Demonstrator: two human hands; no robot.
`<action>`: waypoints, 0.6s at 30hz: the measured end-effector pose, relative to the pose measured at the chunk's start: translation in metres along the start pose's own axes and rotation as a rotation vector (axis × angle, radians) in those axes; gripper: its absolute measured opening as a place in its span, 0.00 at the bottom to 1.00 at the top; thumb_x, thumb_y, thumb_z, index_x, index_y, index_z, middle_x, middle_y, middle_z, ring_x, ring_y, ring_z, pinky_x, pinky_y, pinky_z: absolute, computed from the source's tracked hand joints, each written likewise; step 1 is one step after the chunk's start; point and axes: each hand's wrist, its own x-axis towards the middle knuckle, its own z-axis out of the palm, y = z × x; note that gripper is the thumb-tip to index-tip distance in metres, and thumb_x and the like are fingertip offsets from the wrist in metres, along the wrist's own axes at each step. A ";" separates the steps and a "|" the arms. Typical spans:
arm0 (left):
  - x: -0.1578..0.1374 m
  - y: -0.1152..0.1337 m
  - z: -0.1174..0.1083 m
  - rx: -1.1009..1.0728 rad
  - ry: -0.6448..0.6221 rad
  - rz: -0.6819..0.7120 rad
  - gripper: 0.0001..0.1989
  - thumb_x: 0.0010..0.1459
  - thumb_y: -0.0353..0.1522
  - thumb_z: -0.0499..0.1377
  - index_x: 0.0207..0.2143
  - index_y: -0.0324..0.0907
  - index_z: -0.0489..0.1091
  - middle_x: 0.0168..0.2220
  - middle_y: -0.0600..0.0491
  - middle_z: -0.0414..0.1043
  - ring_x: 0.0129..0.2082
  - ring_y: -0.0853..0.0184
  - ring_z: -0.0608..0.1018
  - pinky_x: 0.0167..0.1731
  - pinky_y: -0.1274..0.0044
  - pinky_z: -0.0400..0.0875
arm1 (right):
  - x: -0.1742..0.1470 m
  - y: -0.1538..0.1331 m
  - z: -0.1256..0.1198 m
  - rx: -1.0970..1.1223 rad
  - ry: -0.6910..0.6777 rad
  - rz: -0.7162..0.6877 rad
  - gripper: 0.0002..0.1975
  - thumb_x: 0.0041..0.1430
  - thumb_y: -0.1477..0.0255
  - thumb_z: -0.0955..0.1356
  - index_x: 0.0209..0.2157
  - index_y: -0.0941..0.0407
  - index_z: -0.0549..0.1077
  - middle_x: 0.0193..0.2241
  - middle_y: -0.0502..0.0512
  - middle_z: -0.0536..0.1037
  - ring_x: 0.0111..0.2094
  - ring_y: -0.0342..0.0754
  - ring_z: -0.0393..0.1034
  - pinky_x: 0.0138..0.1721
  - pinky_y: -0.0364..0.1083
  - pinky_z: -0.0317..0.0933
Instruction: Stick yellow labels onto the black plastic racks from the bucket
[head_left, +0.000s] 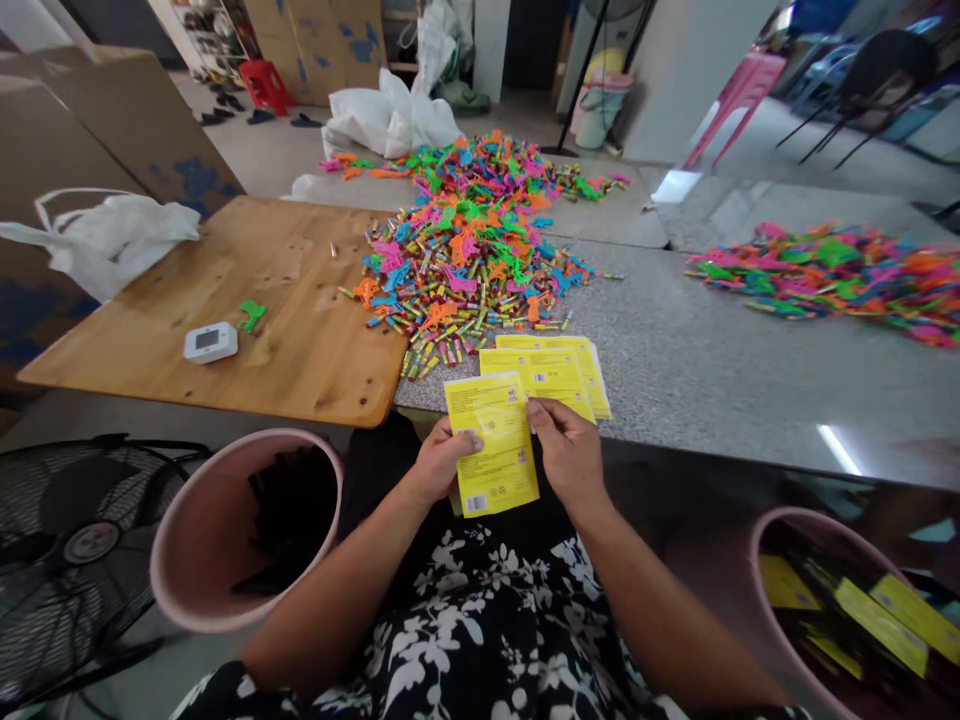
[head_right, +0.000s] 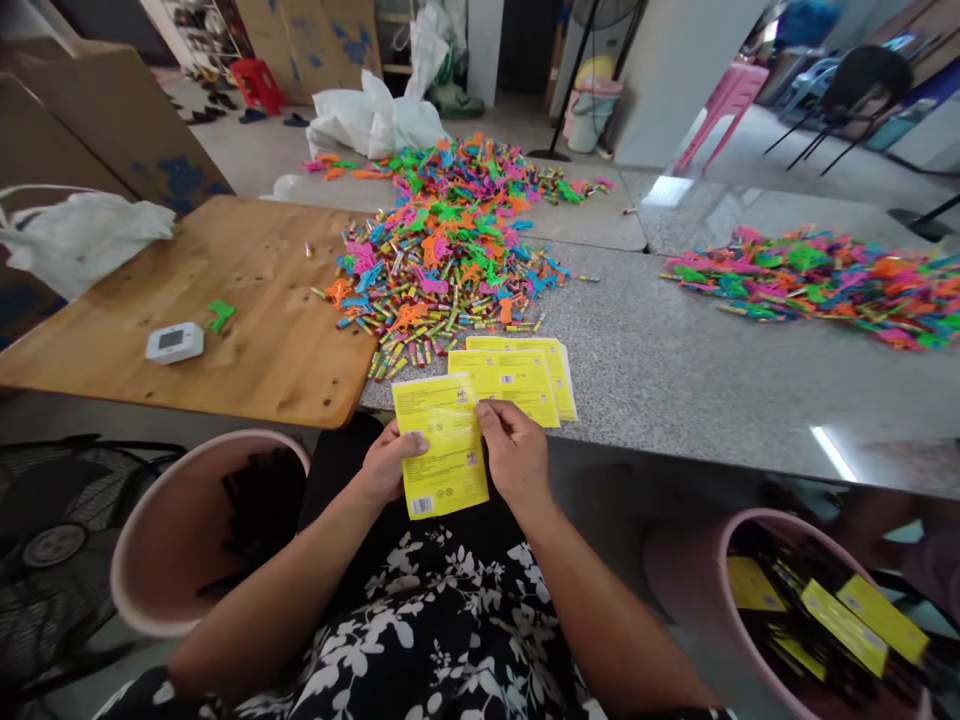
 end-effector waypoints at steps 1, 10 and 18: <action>0.001 0.002 -0.001 -0.007 0.005 0.001 0.15 0.38 0.31 0.68 0.33 0.37 0.80 0.35 0.46 0.84 0.43 0.46 0.84 0.45 0.60 0.79 | 0.003 0.002 -0.001 0.033 0.006 0.027 0.19 0.60 0.53 0.72 0.34 0.55 0.81 0.34 0.53 0.83 0.38 0.52 0.76 0.41 0.48 0.69; 0.048 0.028 -0.023 0.348 0.164 -0.002 0.17 0.45 0.34 0.65 0.40 0.38 0.78 0.34 0.46 0.82 0.39 0.51 0.84 0.41 0.63 0.79 | 0.051 0.017 -0.047 0.596 0.200 0.389 0.21 0.37 0.62 0.82 0.30 0.56 0.75 0.27 0.47 0.77 0.24 0.41 0.69 0.20 0.39 0.64; 0.095 0.031 -0.028 1.179 0.459 0.155 0.10 0.53 0.29 0.62 0.39 0.38 0.77 0.39 0.41 0.80 0.42 0.51 0.81 0.46 0.66 0.73 | 0.089 0.015 -0.106 0.471 0.554 0.445 0.18 0.55 0.74 0.74 0.22 0.54 0.62 0.16 0.39 0.61 0.12 0.33 0.51 0.12 0.36 0.47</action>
